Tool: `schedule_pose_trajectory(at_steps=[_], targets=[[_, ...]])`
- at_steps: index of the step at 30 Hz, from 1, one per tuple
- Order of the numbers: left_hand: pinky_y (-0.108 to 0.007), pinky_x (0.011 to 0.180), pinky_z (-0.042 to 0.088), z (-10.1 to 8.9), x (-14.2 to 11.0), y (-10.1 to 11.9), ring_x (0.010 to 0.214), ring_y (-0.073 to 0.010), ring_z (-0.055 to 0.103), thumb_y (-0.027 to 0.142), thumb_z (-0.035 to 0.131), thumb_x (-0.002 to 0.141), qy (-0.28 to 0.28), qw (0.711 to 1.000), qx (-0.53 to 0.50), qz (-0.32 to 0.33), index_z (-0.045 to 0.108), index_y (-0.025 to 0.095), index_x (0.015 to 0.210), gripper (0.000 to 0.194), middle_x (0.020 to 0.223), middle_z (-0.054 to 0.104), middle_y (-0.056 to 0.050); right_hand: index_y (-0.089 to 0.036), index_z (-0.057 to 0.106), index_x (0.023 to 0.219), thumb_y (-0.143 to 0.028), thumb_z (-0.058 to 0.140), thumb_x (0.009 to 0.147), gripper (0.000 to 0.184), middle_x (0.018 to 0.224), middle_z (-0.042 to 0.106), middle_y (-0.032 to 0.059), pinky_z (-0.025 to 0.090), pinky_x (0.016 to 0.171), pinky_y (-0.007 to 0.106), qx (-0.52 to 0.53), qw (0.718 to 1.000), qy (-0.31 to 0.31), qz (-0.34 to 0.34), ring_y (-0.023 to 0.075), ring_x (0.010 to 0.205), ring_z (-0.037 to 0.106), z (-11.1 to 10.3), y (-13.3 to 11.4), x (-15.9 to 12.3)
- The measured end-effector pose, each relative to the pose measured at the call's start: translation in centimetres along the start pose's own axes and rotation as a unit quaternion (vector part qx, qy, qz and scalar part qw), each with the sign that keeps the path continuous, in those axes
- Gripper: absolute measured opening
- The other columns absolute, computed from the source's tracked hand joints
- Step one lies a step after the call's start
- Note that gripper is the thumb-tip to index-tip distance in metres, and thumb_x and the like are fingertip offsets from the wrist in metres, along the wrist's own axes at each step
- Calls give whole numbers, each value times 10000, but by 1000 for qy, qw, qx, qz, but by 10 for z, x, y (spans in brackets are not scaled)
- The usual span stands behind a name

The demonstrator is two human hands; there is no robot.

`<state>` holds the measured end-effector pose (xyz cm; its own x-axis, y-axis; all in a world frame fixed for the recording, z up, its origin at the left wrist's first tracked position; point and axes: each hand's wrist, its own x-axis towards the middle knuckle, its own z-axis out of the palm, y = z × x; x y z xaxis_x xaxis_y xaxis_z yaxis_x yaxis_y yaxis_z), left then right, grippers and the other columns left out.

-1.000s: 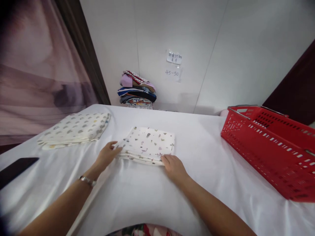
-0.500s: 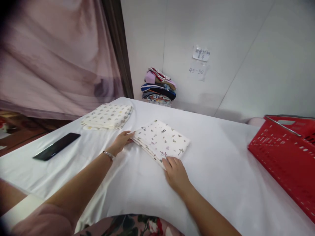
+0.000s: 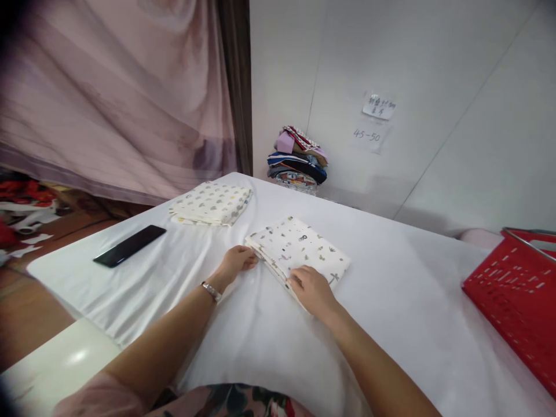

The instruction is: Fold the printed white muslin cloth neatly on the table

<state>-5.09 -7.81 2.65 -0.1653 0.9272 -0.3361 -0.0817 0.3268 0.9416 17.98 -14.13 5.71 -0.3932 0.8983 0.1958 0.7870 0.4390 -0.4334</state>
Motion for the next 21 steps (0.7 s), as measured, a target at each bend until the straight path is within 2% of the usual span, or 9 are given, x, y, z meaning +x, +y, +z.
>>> schedule_pose_trajectory(at_steps=[4,9,15,21], targets=[[-227,532,495,5,2,0,508,-99,589,265,582,752,-36,999,32,-10,510,133,709,156,630,617,-21,-205,604,752,-271,487,830,155,761,580,-9,341,626,219,-24,1000,-17,-7,120,716,530,10,-13,47],[-194,475,463,7,9,-3,460,-84,568,237,523,781,-41,998,47,-7,494,145,695,129,608,610,-7,-194,614,739,-273,518,816,146,773,600,8,324,648,224,-69,997,-39,-3,135,763,533,27,-20,87],[-192,451,458,7,13,-4,441,-92,570,249,538,755,-40,996,80,2,507,153,669,132,608,627,-13,-188,609,737,-205,481,826,157,803,603,20,331,677,226,-100,994,-51,-4,135,779,527,36,-20,100],[-204,452,470,6,12,-2,449,-106,581,259,499,779,-56,994,90,6,513,152,662,159,622,639,-26,-183,565,723,-173,444,842,170,768,575,2,319,652,215,-91,995,-24,-26,114,730,505,34,-22,97]])
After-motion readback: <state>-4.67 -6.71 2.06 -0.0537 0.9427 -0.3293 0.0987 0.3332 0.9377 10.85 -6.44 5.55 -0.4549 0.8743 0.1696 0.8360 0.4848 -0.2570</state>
